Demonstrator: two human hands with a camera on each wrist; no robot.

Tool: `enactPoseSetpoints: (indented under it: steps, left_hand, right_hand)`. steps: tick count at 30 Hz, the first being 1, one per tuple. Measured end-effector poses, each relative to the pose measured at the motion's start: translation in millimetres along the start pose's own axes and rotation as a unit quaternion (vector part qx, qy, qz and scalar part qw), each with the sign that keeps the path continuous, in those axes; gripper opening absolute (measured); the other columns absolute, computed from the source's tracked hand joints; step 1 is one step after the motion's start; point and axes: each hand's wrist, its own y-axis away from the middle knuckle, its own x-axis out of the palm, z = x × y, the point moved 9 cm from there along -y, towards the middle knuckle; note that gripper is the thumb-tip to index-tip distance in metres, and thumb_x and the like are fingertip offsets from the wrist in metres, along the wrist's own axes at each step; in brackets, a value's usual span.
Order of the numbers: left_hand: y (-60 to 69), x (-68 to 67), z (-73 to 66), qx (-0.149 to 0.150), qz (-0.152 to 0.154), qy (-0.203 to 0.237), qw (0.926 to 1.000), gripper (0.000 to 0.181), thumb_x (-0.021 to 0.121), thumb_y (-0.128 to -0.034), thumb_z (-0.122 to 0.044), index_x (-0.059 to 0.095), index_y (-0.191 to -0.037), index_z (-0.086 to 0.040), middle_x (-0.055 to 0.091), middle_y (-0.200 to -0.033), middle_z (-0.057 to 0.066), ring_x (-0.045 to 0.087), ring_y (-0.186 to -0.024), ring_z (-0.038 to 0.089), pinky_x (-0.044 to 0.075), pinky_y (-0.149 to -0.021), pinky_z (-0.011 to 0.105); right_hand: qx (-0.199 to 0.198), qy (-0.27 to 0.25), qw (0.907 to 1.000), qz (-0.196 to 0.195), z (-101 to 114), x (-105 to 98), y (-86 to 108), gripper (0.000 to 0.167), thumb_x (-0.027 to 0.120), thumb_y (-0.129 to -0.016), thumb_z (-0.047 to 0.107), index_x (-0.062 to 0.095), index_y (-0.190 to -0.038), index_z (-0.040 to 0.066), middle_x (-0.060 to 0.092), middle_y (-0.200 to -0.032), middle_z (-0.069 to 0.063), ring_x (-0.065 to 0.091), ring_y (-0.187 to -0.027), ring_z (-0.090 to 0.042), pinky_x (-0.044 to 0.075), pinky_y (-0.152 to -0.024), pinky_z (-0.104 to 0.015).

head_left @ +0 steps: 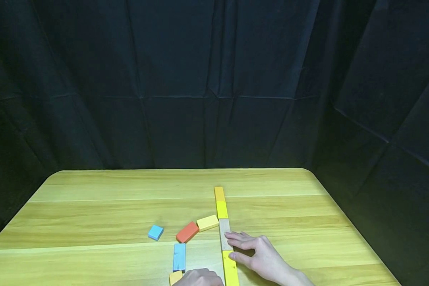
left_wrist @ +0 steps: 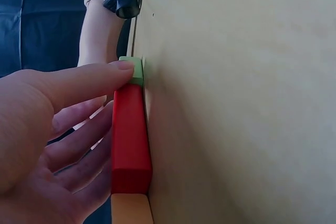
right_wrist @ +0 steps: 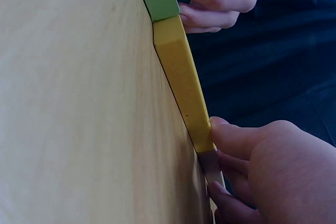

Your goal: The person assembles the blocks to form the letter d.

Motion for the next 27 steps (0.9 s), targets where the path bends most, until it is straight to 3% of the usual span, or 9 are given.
enactPoseSetpoints:
  steps: [14,27]
  left_hand:
    - [2.5,-2.6,1.8,-0.018,-0.003,0.035,0.9992,0.018,0.066,-0.0935,-0.025,0.070,-0.079,-0.015,0.067,-0.073,-0.008,0.051,-0.072,-0.017,0.041,-0.061,-0.001]
    - [2.4,-1.3,5.3,-0.035,0.011,0.031,0.9988,0.017,0.066,-0.0931,-0.026,0.071,-0.081,-0.015,0.067,-0.073,-0.009,0.049,-0.071,-0.019,0.039,-0.059,-0.001]
  right_hand:
    - [-0.009,-0.001,1.0000,-0.002,0.2,0.2,-0.3,0.043,0.067,-0.093,0.046,0.070,-0.126,0.018,0.061,-0.137,0.014,0.054,-0.131,-0.033,0.042,-0.108,-0.057]
    - [-0.008,-0.005,1.0000,0.000,-0.2,0.6,0.0,0.043,0.067,-0.093,0.046,0.070,-0.126,0.019,0.061,-0.137,0.014,0.053,-0.132,-0.033,0.040,-0.108,-0.058]
